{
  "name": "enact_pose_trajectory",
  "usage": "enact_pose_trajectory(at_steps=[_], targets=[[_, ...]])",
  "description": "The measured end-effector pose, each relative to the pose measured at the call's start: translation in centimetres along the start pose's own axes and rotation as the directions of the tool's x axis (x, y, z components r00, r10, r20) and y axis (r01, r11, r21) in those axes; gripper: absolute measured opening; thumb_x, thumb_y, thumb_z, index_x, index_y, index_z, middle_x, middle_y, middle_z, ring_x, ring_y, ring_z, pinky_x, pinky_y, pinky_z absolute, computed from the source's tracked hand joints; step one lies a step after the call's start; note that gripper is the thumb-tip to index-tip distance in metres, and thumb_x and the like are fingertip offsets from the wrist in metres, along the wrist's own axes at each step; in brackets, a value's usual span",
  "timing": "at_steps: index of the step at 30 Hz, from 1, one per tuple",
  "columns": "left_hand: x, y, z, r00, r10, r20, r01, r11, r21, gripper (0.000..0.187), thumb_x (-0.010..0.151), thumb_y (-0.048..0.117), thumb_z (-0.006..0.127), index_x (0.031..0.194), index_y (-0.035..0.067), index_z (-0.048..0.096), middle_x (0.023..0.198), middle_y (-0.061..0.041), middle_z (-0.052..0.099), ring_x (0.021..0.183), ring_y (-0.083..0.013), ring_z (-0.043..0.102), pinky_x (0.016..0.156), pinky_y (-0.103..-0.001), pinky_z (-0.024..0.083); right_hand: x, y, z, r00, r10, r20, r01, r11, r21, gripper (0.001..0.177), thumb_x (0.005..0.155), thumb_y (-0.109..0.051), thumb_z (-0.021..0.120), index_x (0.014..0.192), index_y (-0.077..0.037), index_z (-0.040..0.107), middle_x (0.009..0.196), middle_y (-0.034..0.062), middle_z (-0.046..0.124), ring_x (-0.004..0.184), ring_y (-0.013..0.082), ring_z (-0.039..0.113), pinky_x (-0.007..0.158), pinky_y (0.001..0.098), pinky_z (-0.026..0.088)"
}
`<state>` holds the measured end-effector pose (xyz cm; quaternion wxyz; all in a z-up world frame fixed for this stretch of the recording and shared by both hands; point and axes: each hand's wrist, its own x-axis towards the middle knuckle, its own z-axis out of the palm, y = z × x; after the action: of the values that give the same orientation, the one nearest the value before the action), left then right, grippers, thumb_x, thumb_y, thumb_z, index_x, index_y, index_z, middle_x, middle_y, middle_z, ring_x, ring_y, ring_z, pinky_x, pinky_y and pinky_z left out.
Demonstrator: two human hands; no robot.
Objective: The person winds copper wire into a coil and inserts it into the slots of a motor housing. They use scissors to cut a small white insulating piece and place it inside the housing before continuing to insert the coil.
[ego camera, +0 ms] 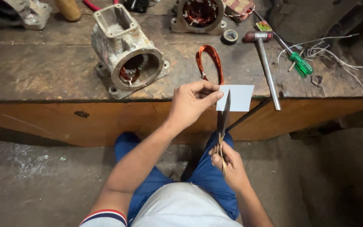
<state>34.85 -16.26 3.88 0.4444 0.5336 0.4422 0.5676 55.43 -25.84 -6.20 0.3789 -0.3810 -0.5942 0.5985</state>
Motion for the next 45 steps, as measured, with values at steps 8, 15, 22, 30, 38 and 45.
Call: enact_pose_trajectory(at_steps=[8, 15, 22, 30, 38, 45], targets=[[0.0, 0.2, 0.2, 1.0, -0.02, 0.018, 0.022, 0.992, -0.125, 0.02, 0.093, 0.012, 0.076, 0.108, -0.002, 0.074, 0.093, -0.004, 0.076, 0.081, -0.0061, 0.07, 0.072, -0.023, 0.061, 0.5, -0.6, -0.1, 0.993, -0.021, -0.116, 0.001, 0.986, -0.17, 0.033, 0.094, -0.032, 0.075, 0.082, -0.005, 0.06, 0.068, -0.0041, 0.05, 0.061, 0.0052, 0.042, 0.054, 0.0229, 0.034], [1.0, 0.5, 1.2, 0.977, 0.183, 0.113, -0.208, 0.938, 0.276, 0.024, 0.105, 0.026, 0.063, 0.108, 0.002, 0.066, 0.094, 0.002, 0.067, 0.087, -0.0053, 0.062, 0.077, -0.024, 0.051, -0.4, 0.0, 0.0, 0.987, 0.006, -0.158, -0.011, 0.999, -0.032, 0.029, 0.093, -0.026, 0.075, 0.078, -0.005, 0.061, 0.064, -0.0022, 0.056, 0.058, 0.0059, 0.051, 0.053, 0.0233, 0.043], [3.2, -2.9, 4.2, 0.923, -0.013, 0.384, 0.066, 0.99, -0.124, 0.024, 0.106, 0.03, 0.059, 0.105, 0.006, 0.059, 0.087, 0.006, 0.057, 0.081, -0.0032, 0.051, 0.072, -0.023, 0.045, -0.3, -2.2, -1.1, 0.959, 0.134, -0.249, -0.108, 0.987, 0.115, 0.028, 0.093, -0.029, 0.071, 0.084, -0.003, 0.068, 0.061, -0.0012, 0.059, 0.051, 0.0084, 0.054, 0.046, 0.0254, 0.041], [6.3, -1.2, 5.3, 0.915, 0.404, 0.002, -0.343, 0.772, 0.535, 0.014, 0.1, 0.014, 0.068, 0.103, 0.002, 0.06, 0.094, -0.015, 0.064, 0.087, -0.0316, 0.065, 0.077, -0.041, 0.053, 6.6, -11.6, -6.5, 0.864, -0.445, -0.236, -0.109, 0.292, -0.95, 0.03, 0.091, -0.03, 0.079, 0.085, -0.002, 0.069, 0.071, 0.0189, 0.065, 0.063, 0.0385, 0.063, 0.059, 0.0484, 0.05], [-5.5, 3.3, -1.4, 0.779, 0.582, 0.235, -0.623, 0.76, 0.184, 0.025, 0.085, -0.012, 0.066, 0.101, 0.007, 0.064, 0.102, -0.005, 0.066, 0.106, -0.0292, 0.064, 0.101, -0.046, 0.05, 7.8, -11.7, -1.5, 0.835, -0.55, -0.02, 0.407, 0.642, -0.65, 0.018, 0.101, -0.008, 0.066, 0.119, -0.009, 0.071, 0.105, 0.0109, 0.073, 0.095, 0.0217, 0.072, 0.085, 0.0344, 0.055], [-9.4, 2.1, -5.8, 0.928, 0.353, 0.117, -0.372, 0.871, 0.32, 0.022, 0.088, 0.001, 0.079, 0.108, 0.007, 0.075, 0.106, -0.01, 0.066, 0.097, -0.0223, 0.068, 0.082, -0.033, 0.058, 6.6, -6.5, 4.9, 0.976, -0.196, -0.091, 0.189, 0.979, -0.075, 0.016, 0.097, -0.006, 0.068, 0.111, 0.001, 0.071, 0.098, 0.0042, 0.069, 0.087, 0.0104, 0.062, 0.075, 0.0251, 0.05]])
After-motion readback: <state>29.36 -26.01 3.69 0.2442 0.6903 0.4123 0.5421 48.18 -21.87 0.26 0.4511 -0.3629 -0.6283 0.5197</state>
